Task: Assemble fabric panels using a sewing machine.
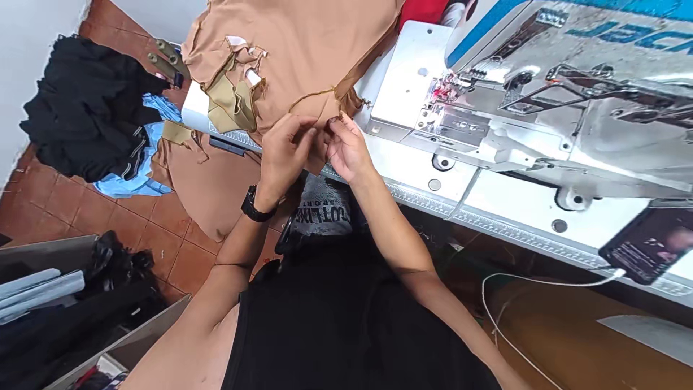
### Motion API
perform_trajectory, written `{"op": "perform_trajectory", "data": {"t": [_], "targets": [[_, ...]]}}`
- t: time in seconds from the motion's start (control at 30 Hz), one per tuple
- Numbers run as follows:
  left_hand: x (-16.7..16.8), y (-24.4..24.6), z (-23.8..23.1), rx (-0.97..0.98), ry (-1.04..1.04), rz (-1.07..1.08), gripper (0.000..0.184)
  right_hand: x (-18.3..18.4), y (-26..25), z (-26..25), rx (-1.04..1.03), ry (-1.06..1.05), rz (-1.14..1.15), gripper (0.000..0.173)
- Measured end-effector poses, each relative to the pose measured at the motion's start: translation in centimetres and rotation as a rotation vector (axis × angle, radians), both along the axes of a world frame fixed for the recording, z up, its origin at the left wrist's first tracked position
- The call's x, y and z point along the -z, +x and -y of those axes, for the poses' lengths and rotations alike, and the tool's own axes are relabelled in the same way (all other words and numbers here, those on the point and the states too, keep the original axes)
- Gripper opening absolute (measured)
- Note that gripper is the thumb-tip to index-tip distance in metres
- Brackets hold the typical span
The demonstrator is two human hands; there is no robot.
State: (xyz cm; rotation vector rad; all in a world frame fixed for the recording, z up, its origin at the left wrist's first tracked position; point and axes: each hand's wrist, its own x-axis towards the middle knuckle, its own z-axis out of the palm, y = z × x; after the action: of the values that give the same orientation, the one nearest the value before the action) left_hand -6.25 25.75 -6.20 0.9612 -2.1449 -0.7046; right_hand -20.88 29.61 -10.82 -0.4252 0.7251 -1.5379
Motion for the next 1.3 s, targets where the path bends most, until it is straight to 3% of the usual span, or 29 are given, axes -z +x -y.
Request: {"op": "perform_trajectory", "data": {"t": [0.1,0.2,0.27,0.33,0.43,0.57,0.7,0.77,0.87,1.0,1.07,1.23,1.3], "targets": [[1.0,-0.9,-0.4,-0.014,-0.17,0.101,0.034,0.7,0.1,-0.3,0.137,-0.027,-0.27,0.005],[1.9,-2.5,-0.6,-0.063,-0.316,0.107,0.037,0.6,-0.6,-1.0,0.174,-0.112,-0.518,0.008],[2.3,-3.2,-0.9,-0.063,-0.197,0.076,0.044,0.2,-1.0,-1.1,0.183,-0.078,-0.567,0.013],[2.8,-3.1,-0.9,-0.101,-0.026,0.062,0.048,0.7,-1.4,-1.7,0.204,-0.015,-0.671,0.006],[4.0,-2.0,-0.2,-0.116,0.115,0.058,0.041,2.2,-2.1,-3.1,0.229,0.077,-0.818,0.011],[5.5,-1.8,-1.1,-0.051,0.05,0.051,0.02,4.1,-3.0,-4.9,0.234,0.131,-0.845,0.026],[5.4,-3.3,-2.1,-0.099,-0.092,0.178,0.039,3.5,-4.0,-6.1,0.232,0.156,-0.811,0.035],[5.9,-4.3,-2.5,-0.151,-0.162,0.27,0.039,3.4,-4.0,-6.0,0.214,0.181,-0.817,0.035],[7.0,-4.5,-2.6,-0.169,-0.211,0.256,0.016,3.5,-3.8,-5.6,0.179,0.195,-0.776,0.035],[4.9,-1.7,-1.5,-0.023,0.125,0.07,0.018,3.4,-4.0,-5.9,0.231,0.2,-0.814,0.031],[3.6,-0.4,-0.9,0.061,0.271,0.03,0.018,2.8,-3.8,-6.0,0.178,0.172,-0.705,0.032],[3.7,-0.2,-0.5,0.118,0.363,-0.082,0.008,2.2,-1.5,-4.1,0.05,0.078,-0.323,0.022],[4.0,-0.5,-0.6,0.135,0.392,-0.098,0.015,2.5,-0.6,-3.2,0.081,0.093,-0.267,0.017]]}}
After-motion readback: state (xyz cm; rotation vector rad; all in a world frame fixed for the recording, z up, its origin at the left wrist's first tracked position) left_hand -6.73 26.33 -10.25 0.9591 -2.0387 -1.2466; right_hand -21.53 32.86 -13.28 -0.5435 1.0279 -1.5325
